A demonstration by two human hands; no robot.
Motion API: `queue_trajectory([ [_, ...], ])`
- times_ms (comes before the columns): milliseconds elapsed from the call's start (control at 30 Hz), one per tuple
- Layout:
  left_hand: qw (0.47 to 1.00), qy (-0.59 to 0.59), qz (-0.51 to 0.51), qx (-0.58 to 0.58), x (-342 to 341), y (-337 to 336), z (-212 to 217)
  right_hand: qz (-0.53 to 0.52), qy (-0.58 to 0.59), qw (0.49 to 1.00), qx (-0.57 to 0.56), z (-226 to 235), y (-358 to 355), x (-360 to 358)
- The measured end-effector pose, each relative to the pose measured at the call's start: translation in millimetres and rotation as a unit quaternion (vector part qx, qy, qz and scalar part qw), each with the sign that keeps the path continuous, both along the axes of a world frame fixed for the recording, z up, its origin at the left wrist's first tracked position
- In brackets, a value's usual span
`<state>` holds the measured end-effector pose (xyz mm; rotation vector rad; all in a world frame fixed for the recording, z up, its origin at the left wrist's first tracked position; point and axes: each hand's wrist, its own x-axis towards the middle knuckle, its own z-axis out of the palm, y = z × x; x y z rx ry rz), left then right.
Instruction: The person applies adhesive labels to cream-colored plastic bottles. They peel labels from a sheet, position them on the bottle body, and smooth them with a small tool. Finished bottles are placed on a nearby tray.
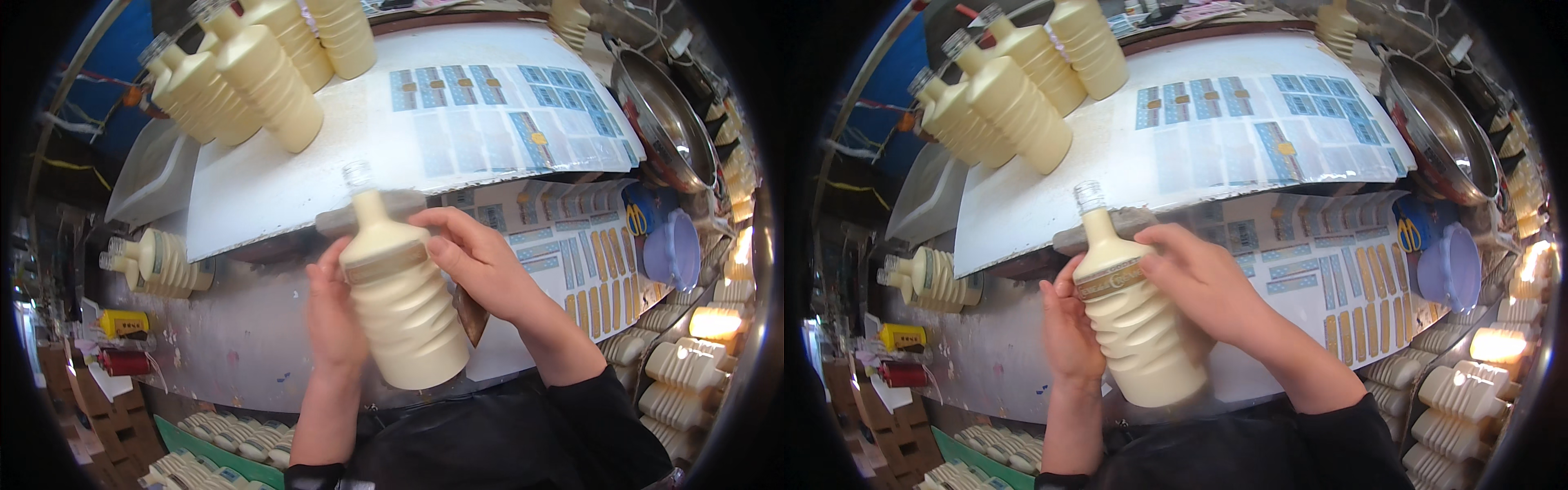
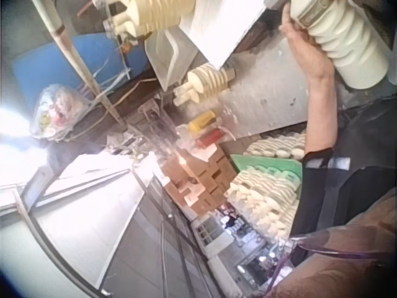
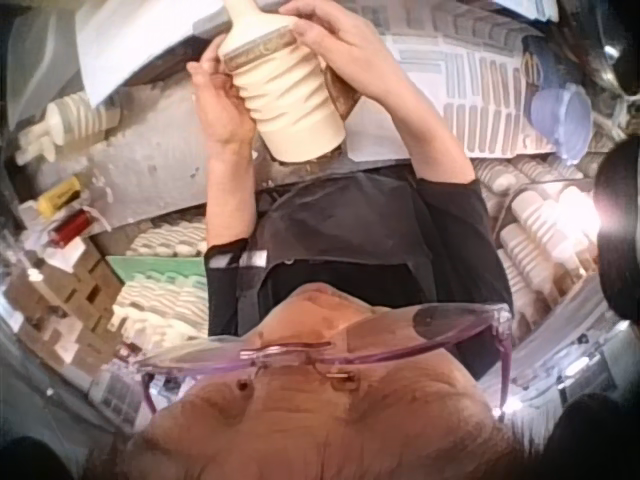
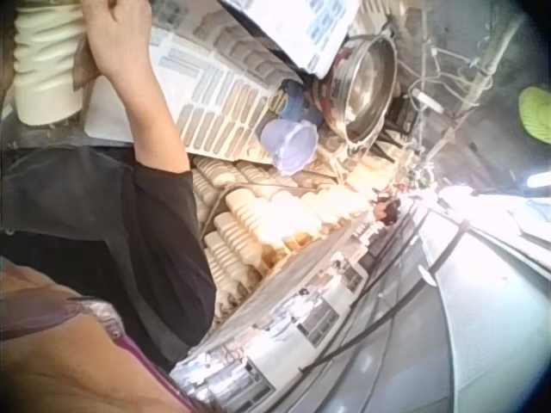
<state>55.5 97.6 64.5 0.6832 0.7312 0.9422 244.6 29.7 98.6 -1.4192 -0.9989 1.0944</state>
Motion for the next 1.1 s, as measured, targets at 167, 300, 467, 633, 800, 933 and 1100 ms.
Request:
queue_trajectory([
  [167, 1.0, -0.01, -0.018, -0.001, 3.1, -5.1, 5.6, -0.003, -0.11, 0.993, -0.033, 8.2, 1.9, -7.0],
  [300, 0.995, 0.083, -0.026, 0.05, -0.2, -2.0, 5.4, -0.039, -0.086, 0.995, -0.045, -4.3, 5.2, -9.6],
  [467, 0.998, 0.056, -0.005, 0.015, 0.7, 0.9, 0.0, -0.057, -0.053, 0.996, -0.036, -10.3, 6.6, -13.0],
  [633, 0.997, 0.071, -0.005, 0.028, 0.2, 3.3, -4.5, -0.061, -0.047, 0.996, -0.038, -7.1, 6.6, -15.1],
  [800, 0.996, 0.078, -0.003, 0.031, -0.1, 3.3, -2.8, -0.066, -0.06, 0.995, -0.048, -2.1, 7.0, -17.3],
  [933, 0.997, 0.072, -0.002, 0.038, -0.7, 3.9, -7.6, -0.072, -0.07, 0.994, -0.047, -2.5, 6.4, -18.3],
  [1100, 0.999, -0.006, -0.031, -0.029, -5.0, 2.5, -1.6, -0.06, -0.048, 0.995, -0.059, 2.8, 6.9, -17.8],
])
